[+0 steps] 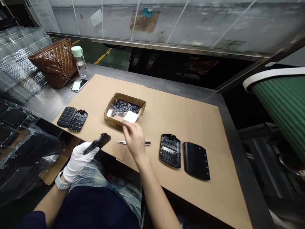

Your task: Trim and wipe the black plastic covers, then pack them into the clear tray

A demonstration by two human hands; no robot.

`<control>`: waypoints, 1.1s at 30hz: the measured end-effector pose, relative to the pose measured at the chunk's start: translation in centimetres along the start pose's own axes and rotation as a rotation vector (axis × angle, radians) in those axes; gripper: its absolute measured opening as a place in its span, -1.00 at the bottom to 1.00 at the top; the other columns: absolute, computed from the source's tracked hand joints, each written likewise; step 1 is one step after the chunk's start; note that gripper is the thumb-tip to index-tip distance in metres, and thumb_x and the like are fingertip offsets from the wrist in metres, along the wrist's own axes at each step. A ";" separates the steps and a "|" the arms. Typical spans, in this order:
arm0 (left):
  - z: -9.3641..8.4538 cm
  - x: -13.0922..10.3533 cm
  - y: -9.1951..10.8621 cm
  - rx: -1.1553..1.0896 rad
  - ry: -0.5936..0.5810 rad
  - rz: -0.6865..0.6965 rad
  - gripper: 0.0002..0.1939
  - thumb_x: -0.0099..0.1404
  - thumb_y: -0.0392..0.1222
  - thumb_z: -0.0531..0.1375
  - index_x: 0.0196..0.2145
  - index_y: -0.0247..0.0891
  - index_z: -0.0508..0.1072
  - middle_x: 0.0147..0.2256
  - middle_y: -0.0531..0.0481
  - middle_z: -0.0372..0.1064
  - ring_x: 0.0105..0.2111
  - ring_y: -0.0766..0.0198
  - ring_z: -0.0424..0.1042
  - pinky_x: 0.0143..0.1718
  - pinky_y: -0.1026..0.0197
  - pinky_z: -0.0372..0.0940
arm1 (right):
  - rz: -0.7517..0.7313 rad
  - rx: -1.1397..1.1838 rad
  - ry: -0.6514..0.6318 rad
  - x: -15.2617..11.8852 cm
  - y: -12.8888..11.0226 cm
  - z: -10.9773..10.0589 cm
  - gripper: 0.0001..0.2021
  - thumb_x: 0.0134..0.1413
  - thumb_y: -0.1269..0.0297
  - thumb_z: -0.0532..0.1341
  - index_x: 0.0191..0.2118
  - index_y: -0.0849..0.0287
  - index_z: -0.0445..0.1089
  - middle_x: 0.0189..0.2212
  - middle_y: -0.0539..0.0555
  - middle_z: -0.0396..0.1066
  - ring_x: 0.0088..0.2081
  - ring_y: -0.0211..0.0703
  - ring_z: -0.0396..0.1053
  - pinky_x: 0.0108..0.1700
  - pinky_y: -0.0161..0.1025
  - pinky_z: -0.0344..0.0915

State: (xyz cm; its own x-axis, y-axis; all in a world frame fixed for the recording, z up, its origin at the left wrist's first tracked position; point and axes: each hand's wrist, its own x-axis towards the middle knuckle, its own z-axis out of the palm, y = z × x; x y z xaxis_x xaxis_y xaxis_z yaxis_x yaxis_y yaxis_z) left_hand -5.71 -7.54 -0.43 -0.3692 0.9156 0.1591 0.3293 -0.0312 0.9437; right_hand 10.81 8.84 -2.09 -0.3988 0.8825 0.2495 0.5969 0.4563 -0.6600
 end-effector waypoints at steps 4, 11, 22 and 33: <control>0.1 -0.1 -0.7 0.052 0.036 0.003 -0.87 0.21 -0.15 0.26 -0.31 -0.21 0.55 -0.40 0.02 0.49 -0.42 0.29 0.43 -0.30 0.25 0.33 | 0.256 -0.301 -0.160 6.2 -0.8 -0.2 -0.56 0.19 0.11 0.08 0.08 0.30 0.20 -0.01 0.36 0.30 0.02 0.14 0.30 0.02 0.02 0.26; -0.7 1.5 -0.8 -0.944 0.217 -0.534 -0.82 0.23 -0.11 0.24 -0.23 -0.22 0.48 -0.36 0.05 0.47 -0.41 0.35 0.45 -0.40 0.36 0.34 | 0.316 -0.419 -0.233 9.8 0.3 2.8 -0.54 -0.12 0.35 0.27 -0.04 0.34 0.21 0.03 0.43 0.21 0.08 0.34 0.19 -0.02 0.10 0.26; 0.2 0.7 0.0 -1.691 0.158 -0.380 -0.83 0.30 -0.17 0.09 -0.42 -0.25 0.23 -0.65 0.25 -0.12 -0.75 0.55 -0.10 -0.71 0.51 -0.03 | 0.160 -0.126 -0.030 8.7 2.0 3.0 -0.63 -0.14 0.33 0.10 -0.11 0.22 0.21 0.04 0.33 0.19 0.14 0.21 0.08 0.12 0.14 0.13; 0.0 1.4 -0.7 -0.228 -0.090 -0.283 -0.77 0.08 -0.06 0.32 -0.48 -0.24 0.39 -0.53 0.15 0.29 -0.50 0.37 0.25 -0.39 0.28 0.21 | -0.245 0.346 -0.197 -3.8 -3.8 -1.2 -0.50 0.22 0.16 -0.01 0.27 0.05 0.07 0.30 0.14 0.02 0.31 0.00 -0.05 0.26 0.05 0.05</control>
State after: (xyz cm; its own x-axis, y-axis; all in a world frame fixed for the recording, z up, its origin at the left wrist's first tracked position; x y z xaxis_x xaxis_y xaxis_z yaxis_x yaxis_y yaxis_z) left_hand -6.42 -6.23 -0.88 -0.3367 0.9321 -0.1336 0.0195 0.1488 0.9887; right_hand 10.86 3.91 0.29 -0.6439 0.6994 0.3102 0.2148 0.5544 -0.8041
